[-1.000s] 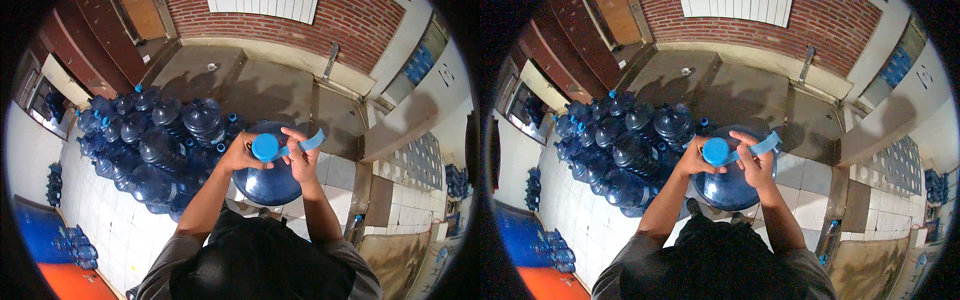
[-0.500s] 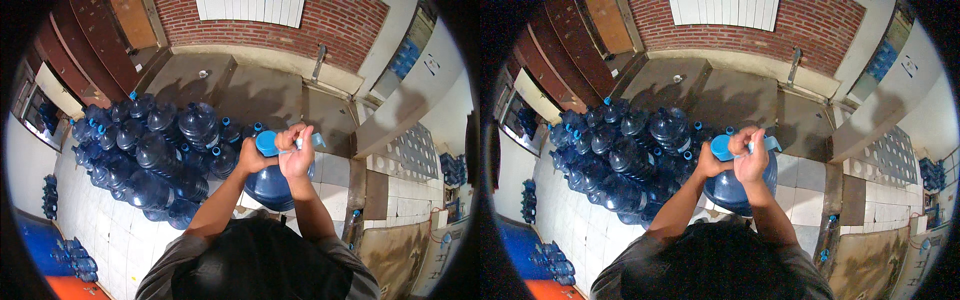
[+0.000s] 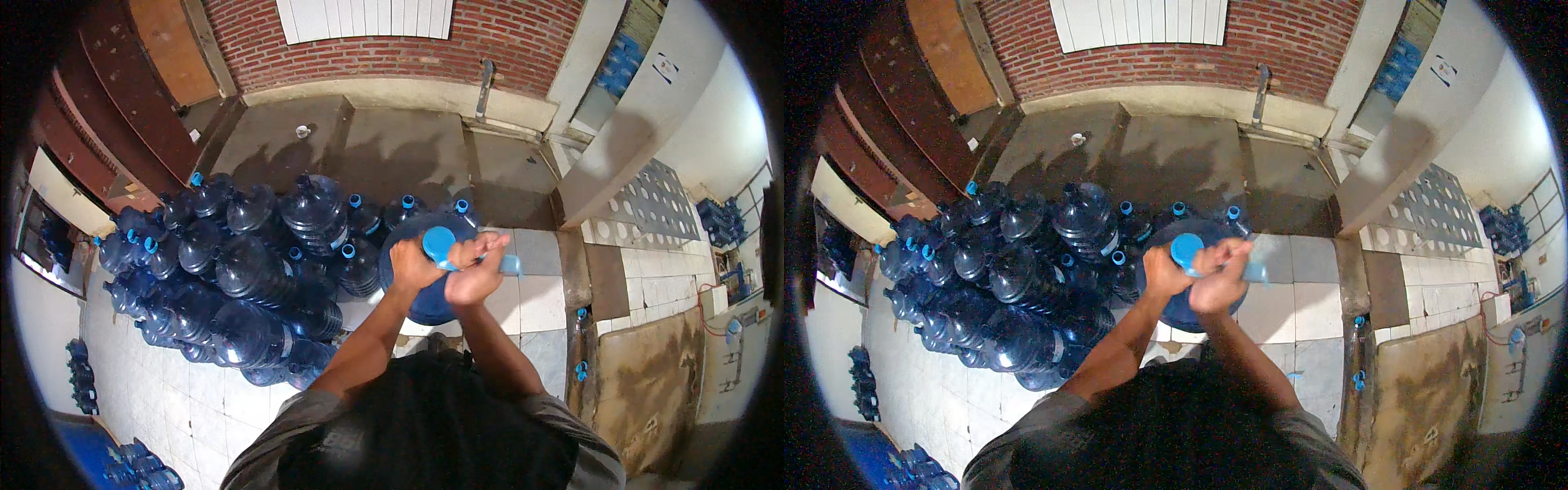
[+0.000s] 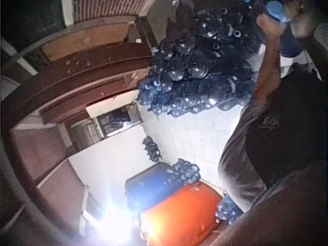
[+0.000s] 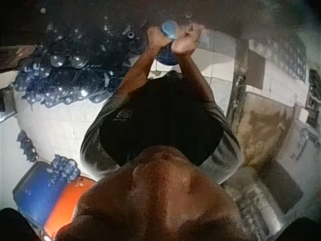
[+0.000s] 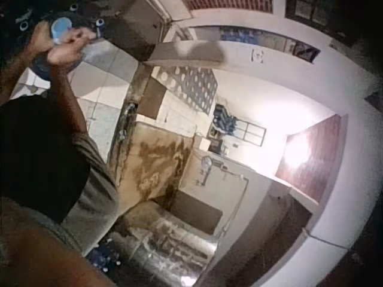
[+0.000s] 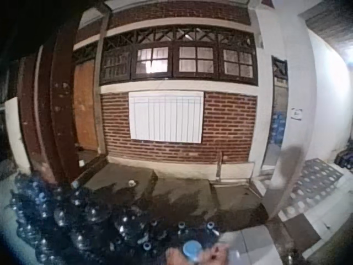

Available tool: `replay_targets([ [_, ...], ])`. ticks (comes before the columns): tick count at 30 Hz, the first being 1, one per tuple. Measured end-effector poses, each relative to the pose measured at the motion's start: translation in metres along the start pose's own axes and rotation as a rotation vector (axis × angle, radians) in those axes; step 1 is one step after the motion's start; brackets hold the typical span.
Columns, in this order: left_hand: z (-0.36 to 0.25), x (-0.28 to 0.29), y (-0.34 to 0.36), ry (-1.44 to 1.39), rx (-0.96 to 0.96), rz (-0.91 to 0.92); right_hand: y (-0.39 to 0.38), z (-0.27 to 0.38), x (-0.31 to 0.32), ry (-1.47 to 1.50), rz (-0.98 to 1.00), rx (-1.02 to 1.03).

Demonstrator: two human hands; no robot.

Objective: The person removes a blue plastic seal from a water jug by hand and then carries water jugs across a tiled room to another stack.

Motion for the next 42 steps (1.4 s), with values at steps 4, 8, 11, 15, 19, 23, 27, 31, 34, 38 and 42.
replay_targets([
  [4,0.018,-0.003,-0.014,0.13,0.075,-0.014,-0.011,-0.015,-0.001,0.018,0.076,0.058],
  [8,0.01,0.018,-0.019,0.133,0.029,0.161,-0.02,-0.018,0.007,-0.206,0.306,0.359],
  [11,0.018,0.014,-0.017,0.168,0.01,0.218,-0.029,-0.027,0.018,-0.373,0.262,0.421],
  [15,0.028,0.013,-0.02,0.207,0.036,0.264,-0.025,-0.027,0.002,-0.134,0.138,0.115],
  [19,0.02,0.006,-0.032,0.137,0.005,0.317,-0.006,-0.019,0.024,0.107,0.134,-0.049],
  [23,0.065,0.024,-0.055,0.193,0.064,0.391,0.032,0.173,0.027,0.36,0.243,0.224],
  [27,0.148,0.029,-0.116,0.107,-0.131,0.367,-0.003,0.383,0.013,0.095,0.585,0.425],
  [31,0.133,0.05,-0.091,0.197,-0.045,0.483,0.069,0.302,0.212,-0.136,0.072,0.229],
  [34,0.136,0.074,-0.081,0.198,-0.001,0.429,0.099,0.218,0.368,-0.57,-0.297,-0.001],
  [38,0.107,0.119,-0.071,-0.072,0.19,0.264,0.067,0.164,0.411,-1.246,-0.314,-0.501],
  [42,0.071,0.139,-0.063,-0.096,0.173,0.07,0.08,0.103,0.414,-1.497,0.087,-0.757],
])
Point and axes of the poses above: each hand's wrist, its own y-axis towards the middle knuckle, its own x-axis out of the back of the hand, z = x × y, the point moved 4 cm from there along y, towards the middle knuckle, and after that the axes turned 10 degrees about -z, right-handed, at the moved point
